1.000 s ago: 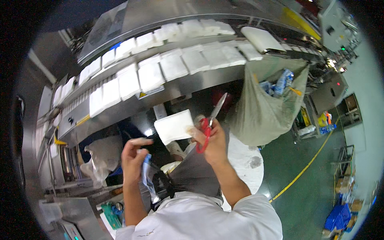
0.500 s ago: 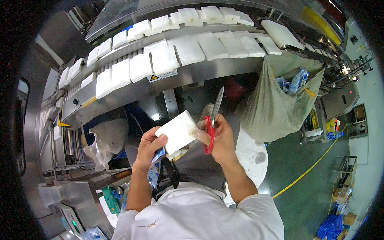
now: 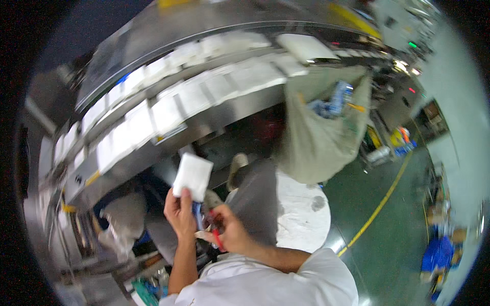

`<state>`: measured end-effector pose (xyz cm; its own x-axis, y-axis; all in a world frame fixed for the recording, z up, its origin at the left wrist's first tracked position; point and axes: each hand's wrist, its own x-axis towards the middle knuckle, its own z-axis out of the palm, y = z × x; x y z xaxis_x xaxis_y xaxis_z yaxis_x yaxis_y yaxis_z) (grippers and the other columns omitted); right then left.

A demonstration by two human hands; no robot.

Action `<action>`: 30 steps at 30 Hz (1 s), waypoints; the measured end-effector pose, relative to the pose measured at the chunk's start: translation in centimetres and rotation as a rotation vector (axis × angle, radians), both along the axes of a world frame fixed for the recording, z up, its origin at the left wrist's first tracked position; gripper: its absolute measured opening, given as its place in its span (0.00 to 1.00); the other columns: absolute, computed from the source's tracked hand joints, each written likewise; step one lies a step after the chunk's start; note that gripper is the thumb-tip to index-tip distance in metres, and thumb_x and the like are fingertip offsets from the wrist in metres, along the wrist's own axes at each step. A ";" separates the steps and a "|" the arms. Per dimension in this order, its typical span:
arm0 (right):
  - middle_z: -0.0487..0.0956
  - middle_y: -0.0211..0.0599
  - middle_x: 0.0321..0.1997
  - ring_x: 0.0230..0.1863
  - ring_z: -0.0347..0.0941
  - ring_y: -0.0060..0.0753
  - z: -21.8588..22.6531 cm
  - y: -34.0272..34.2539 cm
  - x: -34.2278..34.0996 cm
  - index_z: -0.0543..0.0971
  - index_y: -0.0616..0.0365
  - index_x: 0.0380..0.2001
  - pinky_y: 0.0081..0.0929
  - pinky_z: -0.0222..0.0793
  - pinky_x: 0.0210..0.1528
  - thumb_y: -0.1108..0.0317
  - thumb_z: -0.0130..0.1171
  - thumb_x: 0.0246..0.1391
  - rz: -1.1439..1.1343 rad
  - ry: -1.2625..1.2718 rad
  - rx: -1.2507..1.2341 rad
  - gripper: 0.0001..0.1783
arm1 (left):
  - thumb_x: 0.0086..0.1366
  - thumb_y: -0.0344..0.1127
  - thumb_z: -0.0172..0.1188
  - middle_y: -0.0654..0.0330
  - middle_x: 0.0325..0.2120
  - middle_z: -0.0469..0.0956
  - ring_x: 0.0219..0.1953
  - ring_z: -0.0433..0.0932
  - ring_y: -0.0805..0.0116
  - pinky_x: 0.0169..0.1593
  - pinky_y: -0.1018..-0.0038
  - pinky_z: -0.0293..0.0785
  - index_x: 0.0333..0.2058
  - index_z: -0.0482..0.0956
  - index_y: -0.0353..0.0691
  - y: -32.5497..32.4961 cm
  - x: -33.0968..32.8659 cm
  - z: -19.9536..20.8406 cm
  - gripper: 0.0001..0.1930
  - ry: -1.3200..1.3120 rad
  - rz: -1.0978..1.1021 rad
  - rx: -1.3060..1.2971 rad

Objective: The person uses scissors to cut a plastic packet, removes a white rectangular object, and then places the object onto a conveyor belt of a packaging machine.

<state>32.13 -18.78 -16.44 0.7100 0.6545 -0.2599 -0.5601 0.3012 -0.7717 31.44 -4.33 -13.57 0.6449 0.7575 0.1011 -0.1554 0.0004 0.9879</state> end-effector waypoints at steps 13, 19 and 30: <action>0.70 0.31 0.36 0.36 0.67 0.26 2.3 -18.8 37.2 0.65 0.57 0.39 0.23 0.68 0.42 0.80 0.68 0.53 -1.380 -1.067 -0.561 0.20 | 0.74 0.42 0.59 0.59 0.27 0.78 0.21 0.75 0.75 0.19 0.79 0.75 0.48 0.76 0.29 3.1 -7.3 0.4 0.18 0.074 -0.166 -0.138; 0.74 0.33 0.35 0.35 0.74 0.31 -4.7 -23.9 49.1 0.68 0.57 0.41 0.31 0.75 0.44 0.70 0.68 0.59 -1.241 -1.033 -0.592 0.17 | 0.73 0.33 0.58 0.52 0.35 0.81 0.29 0.85 0.64 0.28 0.74 0.84 0.51 0.74 0.25 2.1 -5.8 0.7 0.16 0.025 -0.385 -0.155; 0.82 0.36 0.48 0.46 0.80 0.29 0.4 -1.8 14.7 0.74 0.54 0.53 0.26 0.75 0.43 0.42 0.54 0.69 0.340 -0.037 0.070 0.26 | 0.56 0.26 0.66 0.41 0.52 0.81 0.48 0.85 0.48 0.51 0.64 0.82 0.50 0.79 0.28 6.1 -3.5 2.3 0.21 0.034 -0.280 1.054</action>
<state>46.88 -20.60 -16.07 0.4567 0.8703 -0.1844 -0.6096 0.1551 -0.7774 27.97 1.76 -11.29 0.7957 0.1263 0.5923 -0.2546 -0.8176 0.5164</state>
